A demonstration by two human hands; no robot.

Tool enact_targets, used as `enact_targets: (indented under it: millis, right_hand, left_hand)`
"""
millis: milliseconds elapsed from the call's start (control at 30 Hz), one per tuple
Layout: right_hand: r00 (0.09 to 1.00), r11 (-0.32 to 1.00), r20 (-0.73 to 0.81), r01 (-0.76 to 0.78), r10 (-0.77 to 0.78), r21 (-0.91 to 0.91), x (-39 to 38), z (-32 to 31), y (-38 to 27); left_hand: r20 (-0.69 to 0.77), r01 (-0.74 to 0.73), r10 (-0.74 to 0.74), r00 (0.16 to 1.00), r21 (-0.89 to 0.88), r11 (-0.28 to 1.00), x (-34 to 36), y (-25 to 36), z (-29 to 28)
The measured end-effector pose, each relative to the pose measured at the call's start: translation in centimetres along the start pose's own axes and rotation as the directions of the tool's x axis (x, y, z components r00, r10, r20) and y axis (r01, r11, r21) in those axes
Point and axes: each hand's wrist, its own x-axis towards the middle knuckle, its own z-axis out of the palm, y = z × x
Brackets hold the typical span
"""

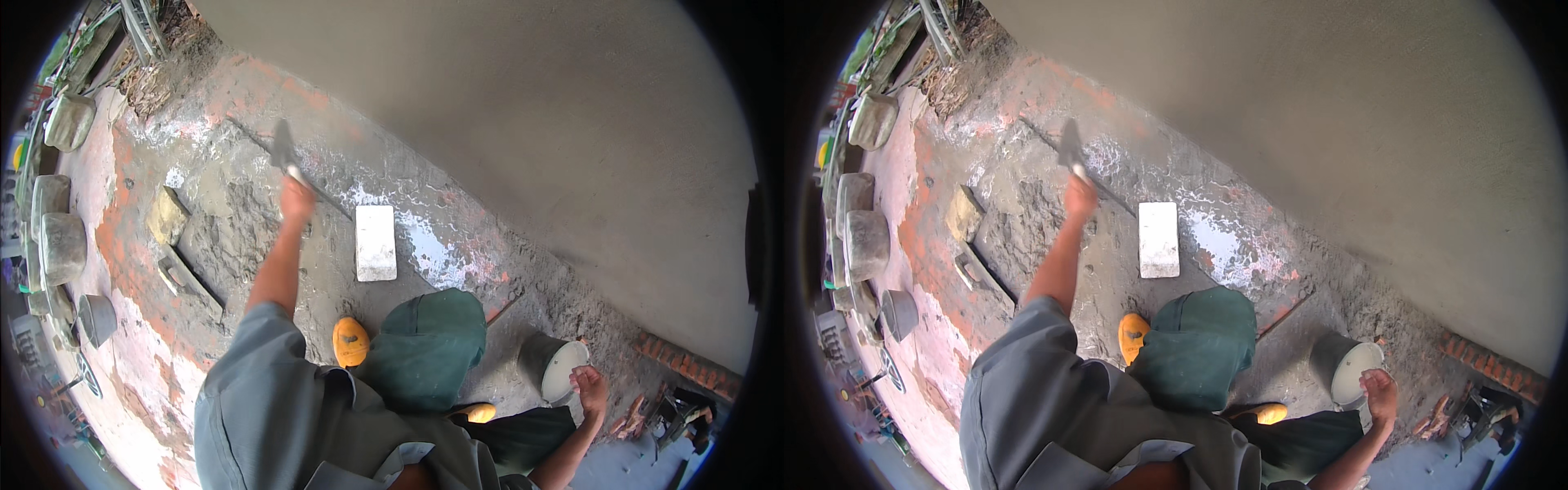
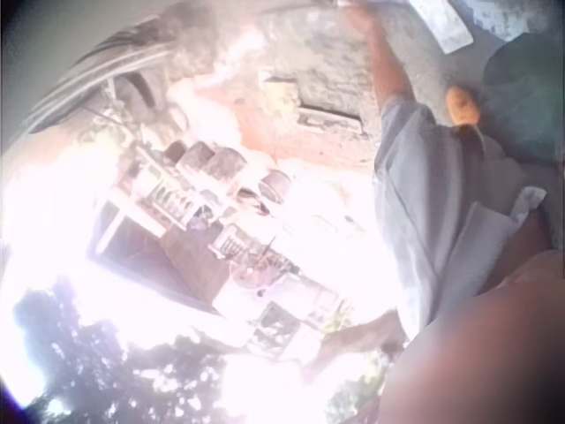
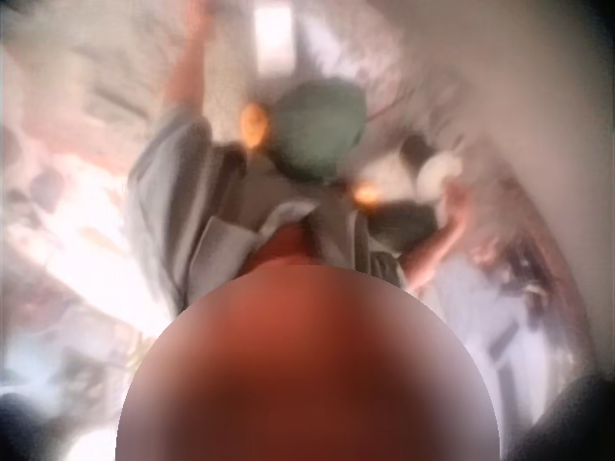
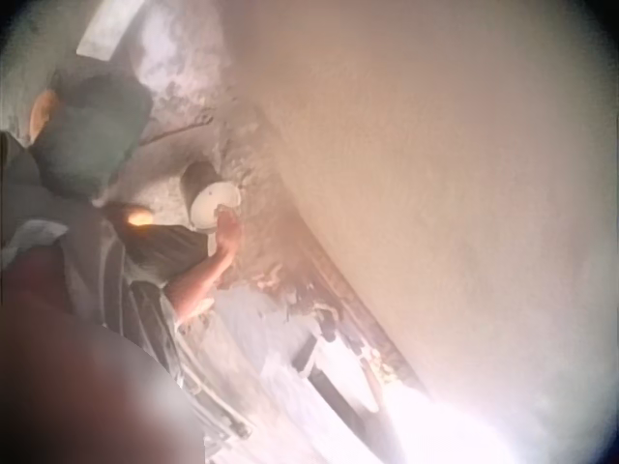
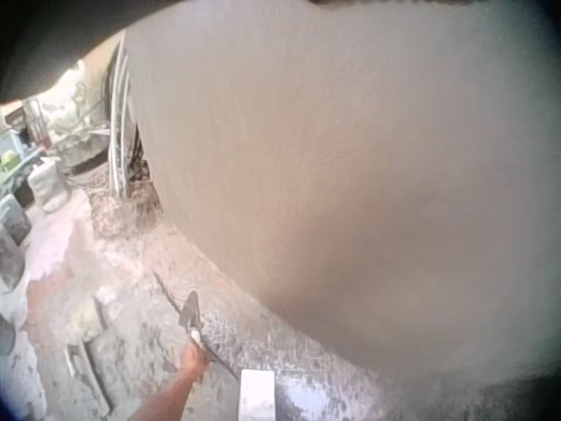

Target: The person kneels on the ground and smooths a wet plastered wall using a white rectangular float and a trowel. They repeatedly dip the float into a bucket of water and wipe the wall surface to even out the finish.

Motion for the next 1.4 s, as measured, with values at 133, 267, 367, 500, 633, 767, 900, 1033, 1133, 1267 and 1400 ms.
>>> enact_targets:
  millis: [133,267,367,500,633,767,900,1033,1133,1267,1400]
  right_hand:
    - [0.998,0.998,0.013,-0.056,0.056,-0.001,0.0,0.1,0.2]
    - [0.998,0.998,-0.001,-0.055,0.055,0.010,0.0,-0.2,0.4]
    - [0.999,0.999,-0.002,-0.045,0.045,0.026,-0.1,-0.1,0.9]
    - [1.000,0.999,0.022,-0.004,0.003,0.047,-0.3,0.1,1.5]
    - [0.999,0.999,0.015,-0.036,0.036,0.007,-0.4,0.2,1.3]
    - [0.998,0.998,0.002,-0.066,0.066,0.014,-0.1,0.5,0.4]
    - [1.000,1.000,0.016,-0.025,0.025,0.002,0.7,0.6,-0.2]
    - [0.998,0.996,0.031,0.057,-0.055,-0.073,1.3,0.3,0.1]
    - [0.998,0.997,0.021,0.060,-0.059,-0.049,1.3,0.0,0.7]
    - [0.997,0.998,0.051,0.048,-0.050,0.041,0.7,-0.2,1.5]
    - [0.993,0.992,0.034,0.116,-0.114,-0.043,0.4,-0.1,1.5]
  left_hand:
    - [0.137,-0.200,0.201,0.970,-0.020,0.980,-6.9,0.4,4.3]
    - [-0.112,-0.300,0.304,0.946,0.044,0.953,0.0,1.1,2.5]
    - [-0.126,-0.240,0.264,0.956,0.178,0.954,10.7,2.3,-1.3]
    - [0.202,0.075,-0.069,0.977,-0.018,0.997,16.6,4.3,-3.4]
    - [0.052,-0.372,0.369,0.928,0.167,0.913,12.2,5.4,-1.7]
    - [0.105,-0.343,0.345,0.933,-0.031,0.939,3.5,5.3,1.8]
    - [0.249,-0.365,0.351,0.902,0.009,0.931,-5.2,6.9,4.1]
    - [0.424,-0.440,0.362,0.830,0.100,0.892,-11.0,7.8,3.8]
    - [0.344,-0.464,0.431,0.834,0.016,0.886,-11.1,6.3,2.4]
    - [0.184,-0.321,0.302,0.935,0.086,0.943,-7.7,2.6,1.4]
    - [0.081,-0.478,0.472,0.878,0.107,0.872,-8.0,1.3,3.5]
